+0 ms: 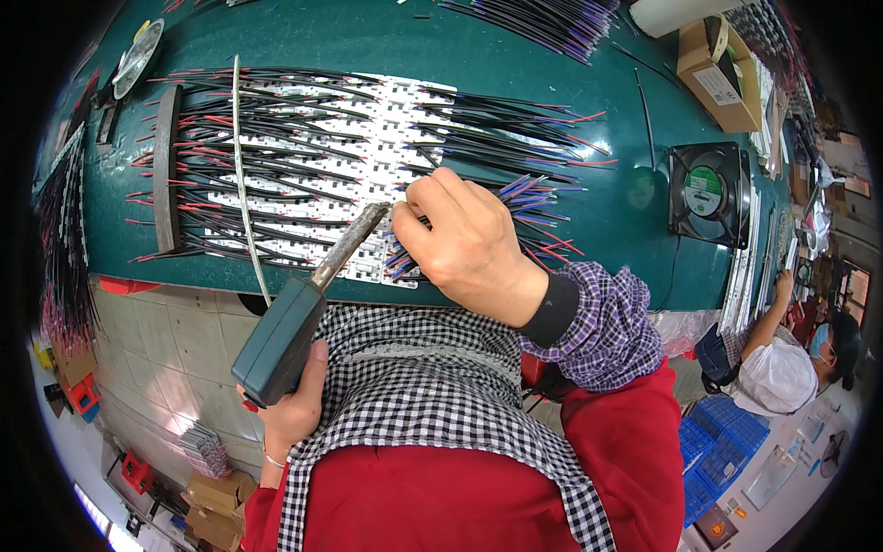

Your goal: The person sets aside a wired board, places a new board on the workbench, and aligns wires across it. They then solder the wires onto the board using a soldering tool.

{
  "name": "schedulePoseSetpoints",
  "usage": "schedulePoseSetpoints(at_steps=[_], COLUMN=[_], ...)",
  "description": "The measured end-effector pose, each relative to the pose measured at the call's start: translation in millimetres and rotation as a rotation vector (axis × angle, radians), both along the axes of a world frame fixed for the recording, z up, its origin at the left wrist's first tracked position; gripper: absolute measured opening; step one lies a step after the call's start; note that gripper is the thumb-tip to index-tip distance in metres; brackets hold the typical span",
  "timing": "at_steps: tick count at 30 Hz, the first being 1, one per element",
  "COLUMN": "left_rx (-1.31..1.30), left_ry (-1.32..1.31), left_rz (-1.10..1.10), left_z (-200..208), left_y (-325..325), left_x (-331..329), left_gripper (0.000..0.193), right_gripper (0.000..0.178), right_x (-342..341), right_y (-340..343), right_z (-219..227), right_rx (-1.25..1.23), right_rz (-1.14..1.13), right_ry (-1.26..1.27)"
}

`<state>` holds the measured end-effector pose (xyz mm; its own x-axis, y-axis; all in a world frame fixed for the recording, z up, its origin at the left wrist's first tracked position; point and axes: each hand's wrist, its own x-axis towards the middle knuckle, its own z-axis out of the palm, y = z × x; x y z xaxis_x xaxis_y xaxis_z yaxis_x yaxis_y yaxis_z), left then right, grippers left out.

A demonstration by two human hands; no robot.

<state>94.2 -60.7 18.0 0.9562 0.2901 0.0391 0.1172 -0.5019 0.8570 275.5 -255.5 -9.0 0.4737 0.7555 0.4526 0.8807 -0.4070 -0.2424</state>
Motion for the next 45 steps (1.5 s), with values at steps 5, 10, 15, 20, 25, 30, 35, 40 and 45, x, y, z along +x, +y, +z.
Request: schedulePoseSetpoints(at_steps=[5,10,15,20,25,30,35,40,45], left_rx=[-0.017,-0.029,-0.065,-0.049,-0.001,-0.075,-0.047,-0.04,-0.026], left_ry=[-0.005,-0.008,-0.087,-0.027,-0.019,0.015,0.031,0.052,0.046], left_rz=[0.0,0.021,0.108,0.093,0.044,0.062,0.028,0.019,0.024], left_z=[-0.2,-5.2,-14.3,-10.0,-1.2,-3.1,1.8,3.5,5.4], left_y=[-0.6,0.0,-1.0,-0.5,-1.6,-3.5,-2.1,-1.3,-1.5], left_x=[1.2,-6.0,-13.2,-15.9,-7.4,-7.3,-4.6,-4.2,-2.8], left_gripper=[0.018,0.018,0.019,0.019,0.019,0.018,0.018,0.016,0.016], right_gripper=[0.017,0.017,0.017,0.025,0.036,0.039,0.025,0.025,0.032], right_x=[1.7,2.8,2.7,-3.5,-4.6,-5.2,-1.5,-1.3,-2.0], right_y=[1.1,1.5,2.9,0.0,-4.1,-2.1,-1.9,-3.4,-4.0], right_z=[2.8,5.0,3.4,3.9,-2.0,-1.5,-5.2,-6.0,-4.6], right_rx=[-0.018,-0.033,-0.034,-0.03,0.053,0.057,0.06,0.076,0.083], right_rz=[0.024,0.029,0.023,0.005,0.008,0.014,0.037,0.047,0.053], right_ry=[0.009,0.009,-0.013,0.066,0.148,0.139,0.074,0.078,0.141])
